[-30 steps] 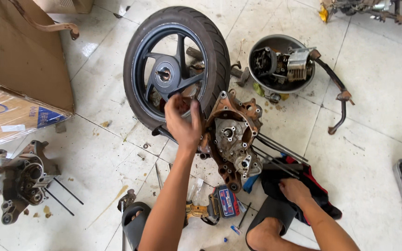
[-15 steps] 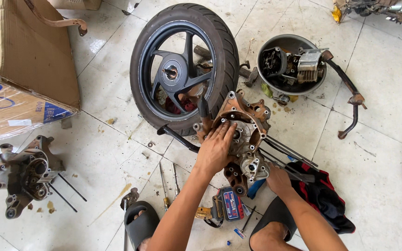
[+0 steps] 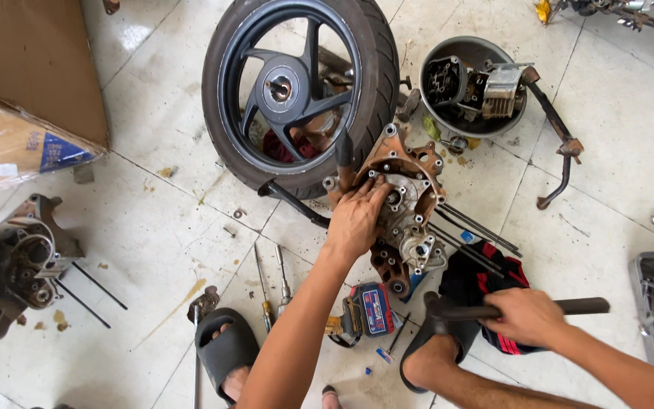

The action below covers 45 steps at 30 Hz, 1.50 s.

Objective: The person disassembles a motorcycle engine casing on the floor, using a hammer to tap and separate components. They remove the cover, extract internal gears, and handle the parts by hand, placing them aside.

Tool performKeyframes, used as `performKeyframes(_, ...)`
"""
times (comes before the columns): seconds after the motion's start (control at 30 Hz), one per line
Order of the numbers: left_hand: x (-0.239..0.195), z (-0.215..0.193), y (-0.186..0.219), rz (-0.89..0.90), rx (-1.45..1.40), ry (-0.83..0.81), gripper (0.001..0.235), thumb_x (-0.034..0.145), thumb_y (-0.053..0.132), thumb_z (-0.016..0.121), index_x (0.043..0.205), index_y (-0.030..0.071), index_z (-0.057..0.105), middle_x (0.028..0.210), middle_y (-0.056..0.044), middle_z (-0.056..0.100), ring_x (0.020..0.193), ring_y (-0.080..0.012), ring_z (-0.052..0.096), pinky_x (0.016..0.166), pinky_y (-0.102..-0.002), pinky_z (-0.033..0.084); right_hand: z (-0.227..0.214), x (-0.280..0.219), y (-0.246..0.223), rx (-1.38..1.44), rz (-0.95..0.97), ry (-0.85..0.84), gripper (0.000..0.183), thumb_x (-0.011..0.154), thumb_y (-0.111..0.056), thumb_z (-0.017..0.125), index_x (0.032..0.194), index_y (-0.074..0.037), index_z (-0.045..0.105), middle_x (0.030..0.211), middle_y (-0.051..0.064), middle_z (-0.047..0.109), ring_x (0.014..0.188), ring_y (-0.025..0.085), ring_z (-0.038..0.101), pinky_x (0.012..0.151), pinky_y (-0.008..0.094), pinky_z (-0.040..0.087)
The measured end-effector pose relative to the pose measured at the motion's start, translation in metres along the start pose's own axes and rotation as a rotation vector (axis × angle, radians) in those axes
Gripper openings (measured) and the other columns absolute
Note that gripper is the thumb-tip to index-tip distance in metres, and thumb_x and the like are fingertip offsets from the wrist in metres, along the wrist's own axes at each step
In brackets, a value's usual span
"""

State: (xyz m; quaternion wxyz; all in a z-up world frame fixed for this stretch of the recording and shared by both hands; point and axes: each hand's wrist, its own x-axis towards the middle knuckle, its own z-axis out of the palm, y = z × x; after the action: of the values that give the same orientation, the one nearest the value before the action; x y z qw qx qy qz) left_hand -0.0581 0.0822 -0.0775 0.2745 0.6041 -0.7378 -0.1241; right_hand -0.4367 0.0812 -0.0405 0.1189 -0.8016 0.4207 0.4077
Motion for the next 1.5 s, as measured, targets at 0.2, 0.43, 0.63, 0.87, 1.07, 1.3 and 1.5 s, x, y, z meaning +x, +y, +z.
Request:
performKeyframes(0.2,0.004,0.007,-0.004,-0.015,0.009,0.053,0.067,0.077,-0.003,0.067,0.141,-0.002,0.050,0.140,-0.024,0.063,0.133,-0.0319,0.060,0.110,-0.040,0.046,-0.011,-0.053,0.037,0.601,-0.401,0.633,0.022,0.068,-0.047,0.082,0.063,-0.026,0.077,0.052,-0.012,0.074,0.041,0.006,0.063,0.040,0.026,0.050)
performKeyframes(0.43,0.005,0.014,-0.004,-0.003,0.089,-0.024,0.066,0.087,0.003,0.052,0.152,0.004,0.043,0.160,-0.014,0.046,0.146,-0.0266,0.047,0.114,-0.038,0.039,-0.151,-0.073,-0.048,1.109,-0.675,0.841,0.015,0.097,-0.016,0.053,0.083,-0.011,0.055,0.073,0.002,0.059,0.059,0.015,0.057,0.053,0.029,0.052)
performKeyframes(0.63,-0.003,0.022,0.002,-0.070,0.166,0.023,0.065,0.088,0.018,0.074,0.148,0.008,0.049,0.151,-0.012,0.058,0.141,-0.0248,0.054,0.116,-0.041,0.041,-0.238,-0.008,-0.115,1.220,-1.052,1.202,0.036,0.107,-0.023,0.054,0.077,-0.003,0.054,0.058,0.009,0.052,0.051,0.014,0.055,0.050,0.026,0.051)
performKeyframes(0.87,-0.005,0.034,-0.002,-0.066,0.192,0.025,0.065,0.089,0.021,0.067,0.150,0.005,0.052,0.140,-0.013,0.066,0.133,-0.0235,0.059,0.118,-0.039,0.036,-0.268,0.054,-0.127,0.791,-1.079,1.393,0.025,0.094,-0.012,0.068,0.073,-0.003,0.058,0.058,0.013,0.050,0.049,0.024,0.053,0.050,0.036,0.045)
performKeyframes(1.07,0.000,0.049,-0.011,-0.095,0.134,0.034,0.079,0.079,0.031,0.080,0.149,0.008,0.052,0.133,-0.010,0.071,0.127,-0.0217,0.063,0.117,-0.037,0.039,-0.248,0.084,-0.127,0.538,-1.008,1.507,0.030,0.096,-0.018,0.067,0.072,-0.006,0.053,0.059,0.013,0.049,0.048,0.030,0.053,0.054,0.035,0.042)
performKeyframes(1.3,-0.001,0.053,-0.009,-0.127,0.115,0.016,0.080,0.077,0.037,0.081,0.147,0.013,0.050,0.136,-0.005,0.069,0.128,-0.0188,0.061,0.117,-0.037,0.038,-0.235,0.105,-0.107,0.744,-0.961,1.298,0.041,0.081,-0.047,0.067,0.059,-0.016,0.052,0.050,-0.004,0.051,0.042,0.015,0.051,0.049,0.028,0.039)
performKeyframes(1.5,-0.006,0.006,0.016,-0.166,0.092,0.035,0.059,0.088,0.020,0.068,0.145,0.013,0.052,0.139,-0.006,0.067,0.128,-0.0198,0.061,0.114,-0.035,0.039,-0.240,0.072,-0.110,0.681,-0.851,1.259,0.038,0.084,-0.024,0.068,0.059,-0.010,0.043,0.043,0.010,0.045,0.045,0.031,0.060,0.045,0.029,0.036)
